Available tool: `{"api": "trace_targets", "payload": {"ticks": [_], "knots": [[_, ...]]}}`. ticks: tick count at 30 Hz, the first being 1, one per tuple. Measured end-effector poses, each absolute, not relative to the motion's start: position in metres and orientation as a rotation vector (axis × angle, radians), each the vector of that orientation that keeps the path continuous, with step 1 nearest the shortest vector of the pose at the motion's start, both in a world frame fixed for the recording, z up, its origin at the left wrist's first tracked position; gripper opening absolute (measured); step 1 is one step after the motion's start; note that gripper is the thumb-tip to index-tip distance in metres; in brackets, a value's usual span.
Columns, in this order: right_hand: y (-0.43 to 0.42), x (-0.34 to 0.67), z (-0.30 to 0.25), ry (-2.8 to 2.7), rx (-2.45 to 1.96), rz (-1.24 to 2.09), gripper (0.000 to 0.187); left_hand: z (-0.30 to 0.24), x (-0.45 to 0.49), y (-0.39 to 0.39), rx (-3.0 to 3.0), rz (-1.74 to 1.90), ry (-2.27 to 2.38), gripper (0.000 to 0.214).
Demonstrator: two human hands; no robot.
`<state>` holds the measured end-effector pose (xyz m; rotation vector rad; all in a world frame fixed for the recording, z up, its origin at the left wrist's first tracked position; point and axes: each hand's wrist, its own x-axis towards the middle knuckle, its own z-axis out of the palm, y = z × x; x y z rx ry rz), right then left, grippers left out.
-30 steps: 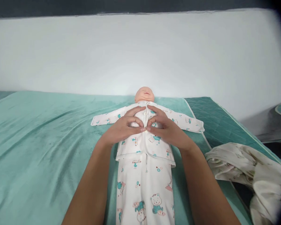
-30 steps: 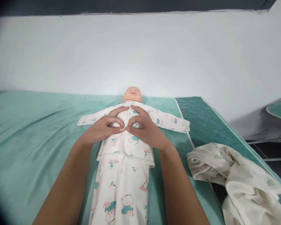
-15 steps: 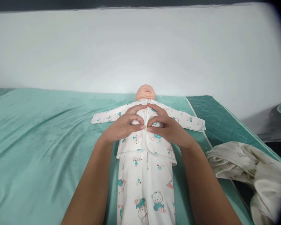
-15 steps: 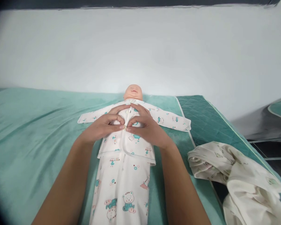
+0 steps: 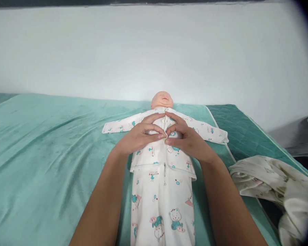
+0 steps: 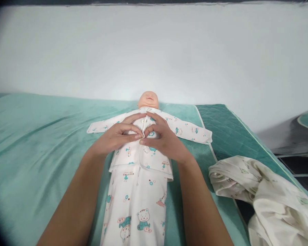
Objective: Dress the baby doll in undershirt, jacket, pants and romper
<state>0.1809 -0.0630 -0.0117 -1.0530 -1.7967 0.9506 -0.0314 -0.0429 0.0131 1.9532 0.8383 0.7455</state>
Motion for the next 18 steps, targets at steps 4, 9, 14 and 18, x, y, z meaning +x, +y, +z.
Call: {"api": "trace_targets", "payload": {"ticks": [4, 9, 14, 18], "knots": [[-0.063, 0.177, -0.012, -1.741, -1.069, 0.923, 0.018, 0.011, -0.031, -0.043, 1.971, 0.704, 0.859, 0.022], [-0.064, 0.177, -0.012, -1.604, -1.057, 0.997, 0.015, 0.010, -0.032, -0.042, 2.019, 0.709, 0.898, 0.026], [-0.056, 0.181, -0.021, -0.941, -0.988, 1.014, 0.024, 0.009, -0.034, -0.039, 2.047, 0.692, 0.907, 0.036], [-0.049, 0.175, -0.027, -0.831, -1.145, 0.870, 0.032, 0.010, -0.033, -0.041, 2.044, 0.695, 0.880, 0.016]]}}
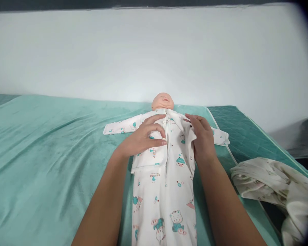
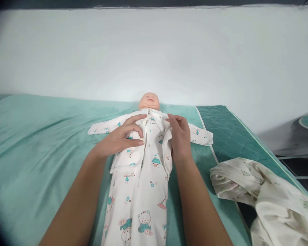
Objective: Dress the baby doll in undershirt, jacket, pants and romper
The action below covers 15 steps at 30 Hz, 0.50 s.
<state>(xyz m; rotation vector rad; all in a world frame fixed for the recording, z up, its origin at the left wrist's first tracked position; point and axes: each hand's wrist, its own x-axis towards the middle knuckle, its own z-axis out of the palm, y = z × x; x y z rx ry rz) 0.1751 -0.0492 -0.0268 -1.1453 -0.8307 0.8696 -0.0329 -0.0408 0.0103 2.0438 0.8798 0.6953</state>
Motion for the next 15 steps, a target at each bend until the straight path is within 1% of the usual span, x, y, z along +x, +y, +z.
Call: {"api": "trace_targets", "payload": {"ticks": [3, 5, 8, 10, 12, 15], "knots": [[-0.050, 0.168, -0.025, -1.108, -1.345, 0.752, 0.031, 0.009, -0.030, -0.041, 1.962, 0.799, 0.878, 0.013], [-0.051, 0.170, -0.024, -1.213, -1.423, 0.711, 0.029, 0.004, -0.030, -0.037, 1.814, 0.982, 0.896, 0.013], [-0.046, 0.188, -0.030, -1.094, -1.475, 0.649, 0.023, -0.009, -0.036, -0.025, 1.404, 1.414, 1.052, 0.015], [-0.040, 0.204, -0.037, -0.924, -1.520, 0.494, 0.021, -0.018, -0.042, -0.015, 1.177, 1.619, 1.239, 0.015], [-0.035, 0.215, -0.042, -0.810, -1.534, 0.316, 0.024, -0.025, -0.046, -0.009, 1.157, 1.659, 1.438, 0.015], [-0.033, 0.213, -0.047, -0.902, -1.474, 0.145, 0.031, -0.028, -0.044, -0.006, 1.463, 1.478, 1.644, 0.022]]}}
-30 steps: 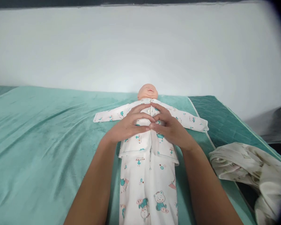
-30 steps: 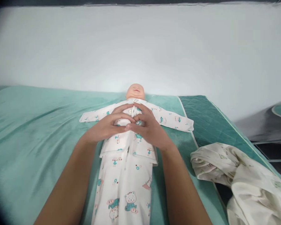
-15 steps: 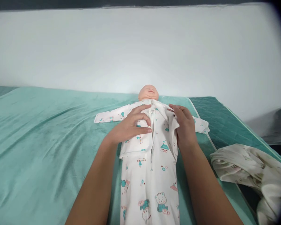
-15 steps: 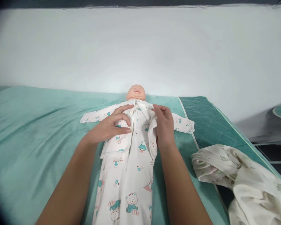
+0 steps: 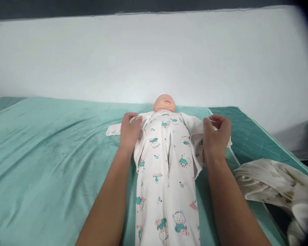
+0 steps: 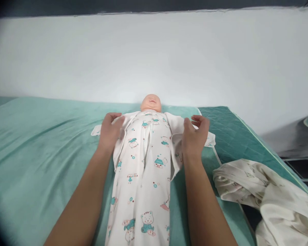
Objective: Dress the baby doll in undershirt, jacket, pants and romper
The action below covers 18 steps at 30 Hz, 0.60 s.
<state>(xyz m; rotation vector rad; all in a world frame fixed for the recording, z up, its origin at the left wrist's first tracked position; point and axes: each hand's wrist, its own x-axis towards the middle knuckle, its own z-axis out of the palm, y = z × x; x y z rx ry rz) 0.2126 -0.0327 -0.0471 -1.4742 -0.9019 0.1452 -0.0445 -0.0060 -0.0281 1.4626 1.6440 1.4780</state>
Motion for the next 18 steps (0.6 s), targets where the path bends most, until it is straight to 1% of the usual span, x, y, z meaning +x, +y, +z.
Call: {"api": "trace_targets", "payload": {"ticks": [2, 4, 6, 8, 11, 15, 18], "knots": [[-0.034, 0.202, -0.048, -1.086, -1.463, 0.120, 0.032, -0.029, -0.040, -0.005, 1.719, 1.324, 1.698, 0.024], [-0.035, 0.193, -0.050, -1.253, -1.487, 0.150, 0.031, -0.030, -0.038, -0.002, 1.910, 1.206, 1.708, 0.019], [-0.033, 0.188, -0.052, -1.331, -1.530, 0.150, 0.028, -0.032, -0.040, 0.002, 2.023, 1.097, 1.714, 0.015], [-0.029, 0.188, -0.054, -1.361, -1.561, 0.116, 0.025, -0.032, -0.044, 0.004, 2.086, 0.991, 1.766, 0.014], [-0.017, 0.190, -0.055, -1.397, -1.608, 0.113, 0.024, -0.031, -0.053, 0.005, 2.112, 0.893, 1.966, 0.016], [-0.002, 0.198, -0.054, -1.501, -1.676, 0.150, 0.025, -0.031, -0.067, 0.002, 1.994, 0.896, 2.267, 0.019], [0.006, 0.215, -0.057, -1.596, -1.673, 0.129, 0.028, -0.032, -0.074, 0.001, 1.926, 0.866, 2.376, 0.023]]}}
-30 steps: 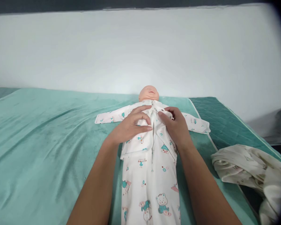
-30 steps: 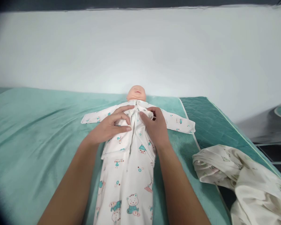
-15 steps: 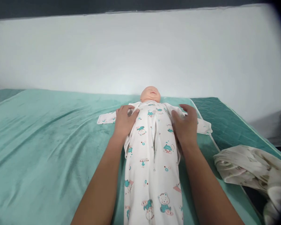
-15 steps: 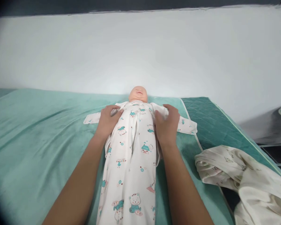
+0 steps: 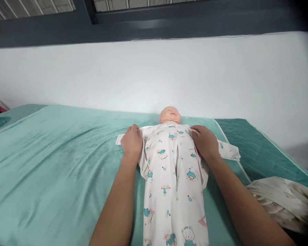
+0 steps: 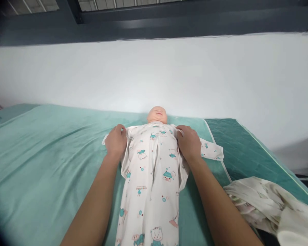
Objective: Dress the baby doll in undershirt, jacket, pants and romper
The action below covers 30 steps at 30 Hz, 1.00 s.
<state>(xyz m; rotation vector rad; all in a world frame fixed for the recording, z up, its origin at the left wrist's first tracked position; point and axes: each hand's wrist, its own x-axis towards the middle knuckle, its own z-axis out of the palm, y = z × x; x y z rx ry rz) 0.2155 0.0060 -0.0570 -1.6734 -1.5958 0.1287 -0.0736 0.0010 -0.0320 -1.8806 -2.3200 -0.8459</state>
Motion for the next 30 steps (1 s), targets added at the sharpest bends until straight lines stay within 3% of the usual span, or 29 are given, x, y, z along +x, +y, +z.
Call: {"api": "trace_targets", "payload": {"ticks": [4, 10, 16, 25, 30], "knots": [[0.014, 0.241, -0.062, -1.552, -1.719, 0.061, 0.030, -0.028, -0.073, -0.003, -1.869, -0.815, -2.256, 0.025], [-0.001, 0.227, -0.043, -1.750, -1.543, -0.229, 0.037, -0.030, -0.062, -0.004, -2.366, -0.925, -1.671, 0.042], [-0.014, 0.210, -0.037, -2.123, -1.381, 0.063, 0.066, -0.041, -0.059, 0.002, -2.469, -0.770, -1.692, 0.051], [-0.004, 0.239, -0.055, -2.132, -1.780, 0.121, 0.060, -0.047, -0.065, 0.004, -2.195, -0.682, -1.926, 0.054], [-0.011, 0.239, -0.050, -2.008, -1.688, 0.204, 0.047, -0.051, -0.067, 0.001, -2.147, -0.699, -1.975, 0.054]]}}
